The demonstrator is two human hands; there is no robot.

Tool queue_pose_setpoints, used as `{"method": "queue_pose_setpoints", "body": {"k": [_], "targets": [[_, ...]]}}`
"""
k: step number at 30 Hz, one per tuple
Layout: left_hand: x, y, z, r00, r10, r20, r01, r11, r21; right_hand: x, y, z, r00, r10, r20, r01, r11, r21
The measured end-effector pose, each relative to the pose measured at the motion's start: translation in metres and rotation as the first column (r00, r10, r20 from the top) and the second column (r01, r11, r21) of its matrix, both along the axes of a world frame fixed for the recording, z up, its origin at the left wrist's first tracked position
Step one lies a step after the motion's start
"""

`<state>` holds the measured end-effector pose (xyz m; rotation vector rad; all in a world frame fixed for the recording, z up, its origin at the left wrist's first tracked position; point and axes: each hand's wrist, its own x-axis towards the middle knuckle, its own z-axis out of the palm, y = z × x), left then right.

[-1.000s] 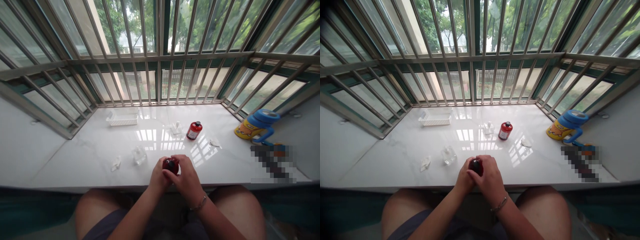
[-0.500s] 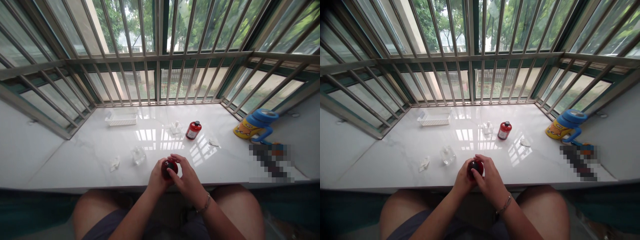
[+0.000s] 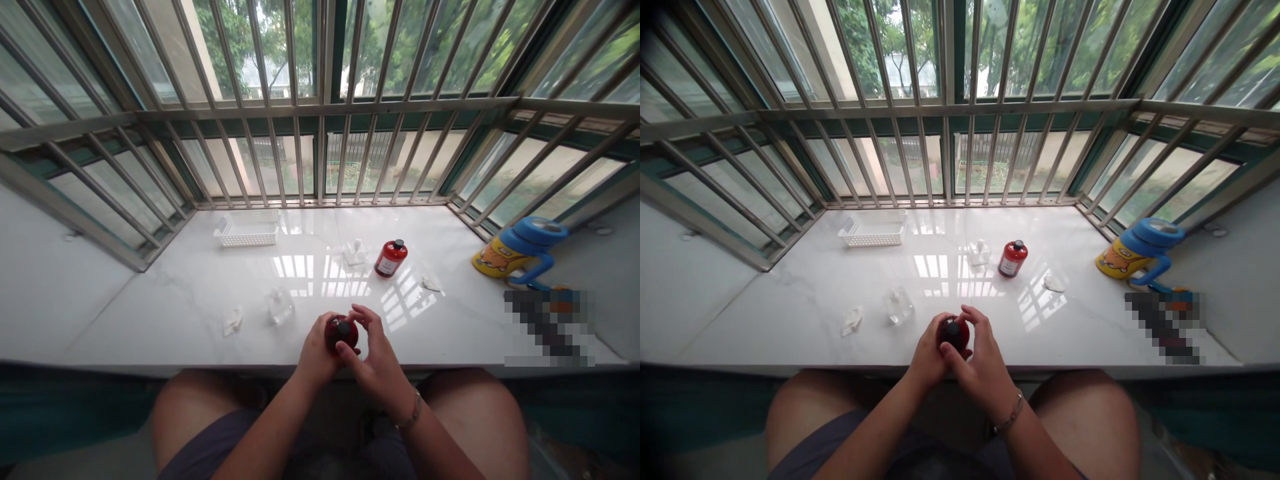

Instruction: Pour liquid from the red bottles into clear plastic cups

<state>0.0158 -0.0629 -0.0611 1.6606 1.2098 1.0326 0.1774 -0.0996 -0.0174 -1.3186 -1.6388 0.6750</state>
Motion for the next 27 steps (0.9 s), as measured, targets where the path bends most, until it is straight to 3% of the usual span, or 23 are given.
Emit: {"method": "queue_pose_setpoints", "body": {"k": [3,7,12,19,27], "targets": [[0.000,0.000,-0.001,0.999,-0.016,0.028,0.016,1.000,0.004,-0.001,0.000,-0.001,0.996,0.088,0.024,-0.088,0.996,0.008],[0.000,0.000,-0.003,0.999,-0.007,0.033,0.006,1.000,0.021,-0.003,-0.002,-0.002,0.999,-0.016,0.041,0.014,0.998,0.063],[0.000,0.000,-0.006,1.000,-0.014,0.025,0.014,1.000,0.028,-0.006,-0.003,-0.001,0.998,0.047,0.041,-0.049,0.998,0.044],[0.002,0.000,-0.005,0.999,0.035,-0.029,-0.033,0.999,0.038,-0.011,0.006,-0.004,0.991,-0.133,0.020,0.132,0.990,0.038],[0.003,0.003,-0.009,1.000,0.022,-0.022,-0.021,0.997,0.068,0.000,0.015,0.002,0.999,-0.022,0.036,0.017,0.991,0.130]]}}
